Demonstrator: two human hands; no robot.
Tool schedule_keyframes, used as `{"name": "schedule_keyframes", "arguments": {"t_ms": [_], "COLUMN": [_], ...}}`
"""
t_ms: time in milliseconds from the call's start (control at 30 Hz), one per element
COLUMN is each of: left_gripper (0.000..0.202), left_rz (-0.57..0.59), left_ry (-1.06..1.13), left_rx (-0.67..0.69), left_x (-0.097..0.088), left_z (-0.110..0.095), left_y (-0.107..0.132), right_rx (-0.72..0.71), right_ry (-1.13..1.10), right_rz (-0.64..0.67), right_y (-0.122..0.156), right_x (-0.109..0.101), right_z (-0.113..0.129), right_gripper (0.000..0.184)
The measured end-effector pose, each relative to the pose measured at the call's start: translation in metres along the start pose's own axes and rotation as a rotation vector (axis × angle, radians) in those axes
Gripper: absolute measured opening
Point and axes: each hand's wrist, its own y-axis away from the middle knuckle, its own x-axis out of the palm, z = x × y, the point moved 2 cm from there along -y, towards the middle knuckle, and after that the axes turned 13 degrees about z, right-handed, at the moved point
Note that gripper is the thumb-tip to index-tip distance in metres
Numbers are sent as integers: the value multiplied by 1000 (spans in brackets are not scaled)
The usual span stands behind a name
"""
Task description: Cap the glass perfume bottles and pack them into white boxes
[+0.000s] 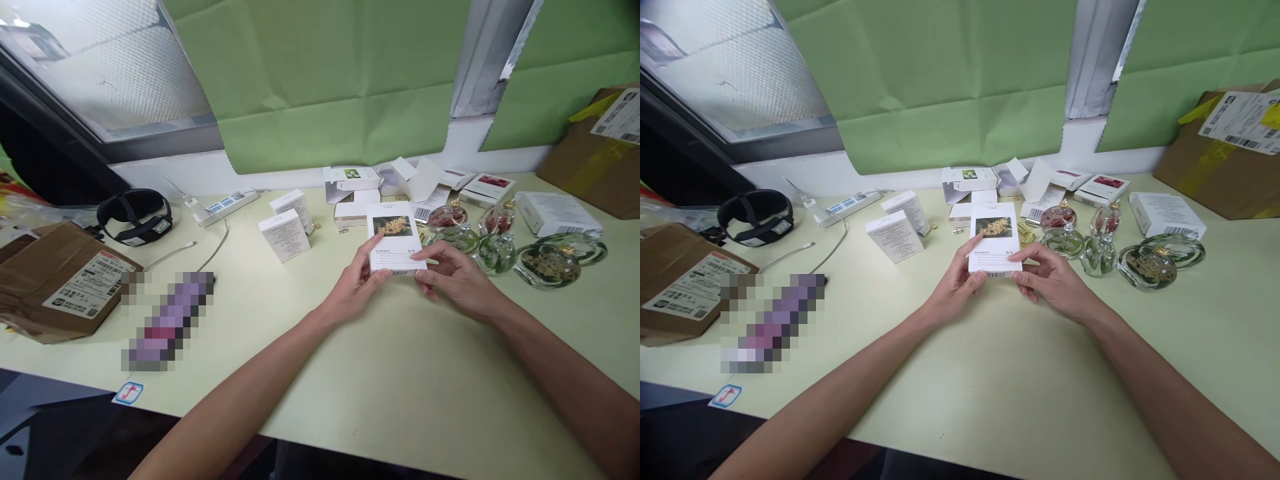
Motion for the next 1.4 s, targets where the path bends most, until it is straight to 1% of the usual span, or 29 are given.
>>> {"name": "schedule_keyframes", "arguments": {"t_ms": [133, 300, 400, 567, 733, 800, 933, 1000, 1100, 1300, 1400], "left_gripper": [56, 54, 52, 56, 59, 59, 59, 60, 58, 52, 51], "left_rz": [5, -13, -25, -32, -13, -21, -26, -14, -10, -29, 13], "left_ry": [-41, -43, -38, -25, -11, -22, -55, -69, -91, -100, -127], "left_rx": [2, -55, -64, -66, -63, -71, -71, -68, -53, -65, -96], "left_x": [-4, -8, -9, -9, -8, -8, -6, -6, -7, -9, -8], "left_z": [0, -1, -2, -1, -1, -4, -10, -10, -7, -4, -6], "left_y": [0, -1, -1, -1, -1, -1, 0, 0, -1, -1, 0], "right_rx": [-6, 17, 9, 5, -21, -13, 17, 47, 84, 61, 83], "right_ry": [-11, -36, -47, -66, -53, -48, -111, -132, -139, -134, -158], "right_rz": [24, 52, 54, 10, 20, 24, 0, -18, -39, -74, -100], "right_y": [0, -1, -2, -2, -3, -2, -2, -3, -5, -6, -6], "right_x": [-2, -1, 0, -1, -1, 1, 5, 6, 5, 7, 7], "right_z": [-3, -1, -2, -7, -4, 0, 5, 4, -1, 0, 0], "right_gripper": [20, 21, 21, 23, 17, 24, 58, 67, 71, 76, 76]}}
